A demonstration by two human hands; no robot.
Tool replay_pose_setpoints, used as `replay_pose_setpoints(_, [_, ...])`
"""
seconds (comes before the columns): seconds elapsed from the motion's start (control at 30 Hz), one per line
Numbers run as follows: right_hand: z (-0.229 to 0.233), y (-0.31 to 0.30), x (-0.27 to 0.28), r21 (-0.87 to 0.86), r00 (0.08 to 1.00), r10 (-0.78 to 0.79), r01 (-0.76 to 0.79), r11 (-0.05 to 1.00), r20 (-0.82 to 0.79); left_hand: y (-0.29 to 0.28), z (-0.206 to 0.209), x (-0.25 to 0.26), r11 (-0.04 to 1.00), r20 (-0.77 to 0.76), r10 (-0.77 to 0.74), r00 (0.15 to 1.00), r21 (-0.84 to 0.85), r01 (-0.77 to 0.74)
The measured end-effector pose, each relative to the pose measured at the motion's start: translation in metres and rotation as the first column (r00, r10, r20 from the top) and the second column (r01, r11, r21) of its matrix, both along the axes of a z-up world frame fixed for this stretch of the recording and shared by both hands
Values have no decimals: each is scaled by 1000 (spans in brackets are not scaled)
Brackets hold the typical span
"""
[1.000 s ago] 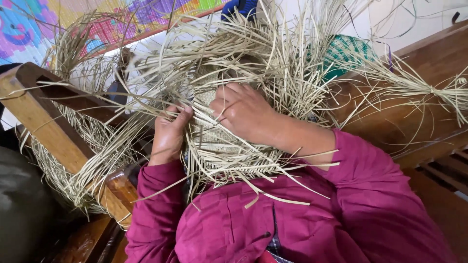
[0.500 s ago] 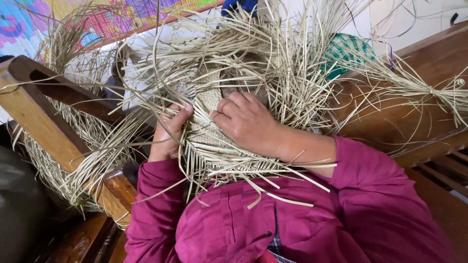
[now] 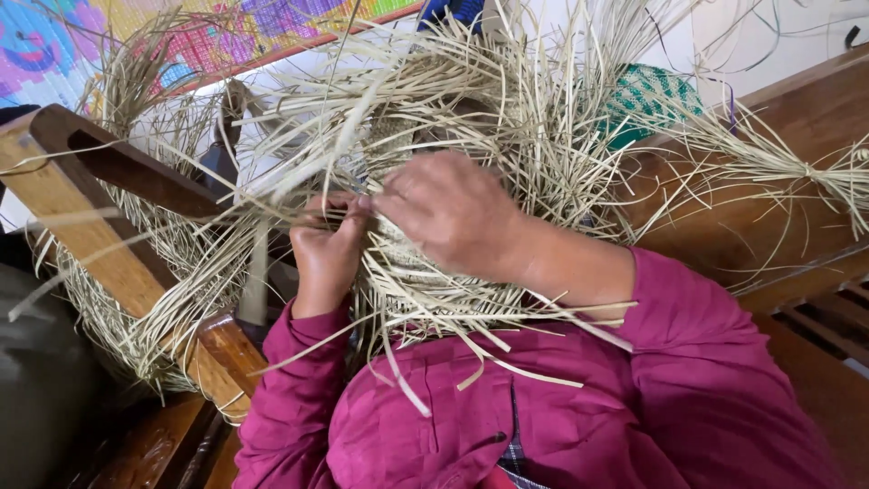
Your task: Weaving a straw hat by hand, interlacing dried straw strands to form the structure.
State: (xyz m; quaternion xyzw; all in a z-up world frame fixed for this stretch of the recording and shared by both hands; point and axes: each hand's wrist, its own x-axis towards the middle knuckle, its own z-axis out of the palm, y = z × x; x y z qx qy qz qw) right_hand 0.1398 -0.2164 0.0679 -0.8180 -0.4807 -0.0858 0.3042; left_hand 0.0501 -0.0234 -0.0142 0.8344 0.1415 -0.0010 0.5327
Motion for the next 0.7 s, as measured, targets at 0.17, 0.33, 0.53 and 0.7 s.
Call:
replay_pose_setpoints(0.17, [-14,13,-36,172,879,398,-363,916,-264,-7,5,-1,997,-102,75,992,31,-72])
replay_pose_setpoints(0.33, [-51,3,-57,132,776,497,-487,864,-388,10,0,4,957,-351,231,907,-86,-277])
replay_pose_setpoints(0.53, [-40,0,-61,121,805,471,-460,880,-361,8,33,1,950,-409,121,904,-217,-225])
replay_pose_setpoints(0.7, [-36,-2,-63,68,833,458,-461,885,-310,1,4,-46,918,-194,242,951,-270,-289])
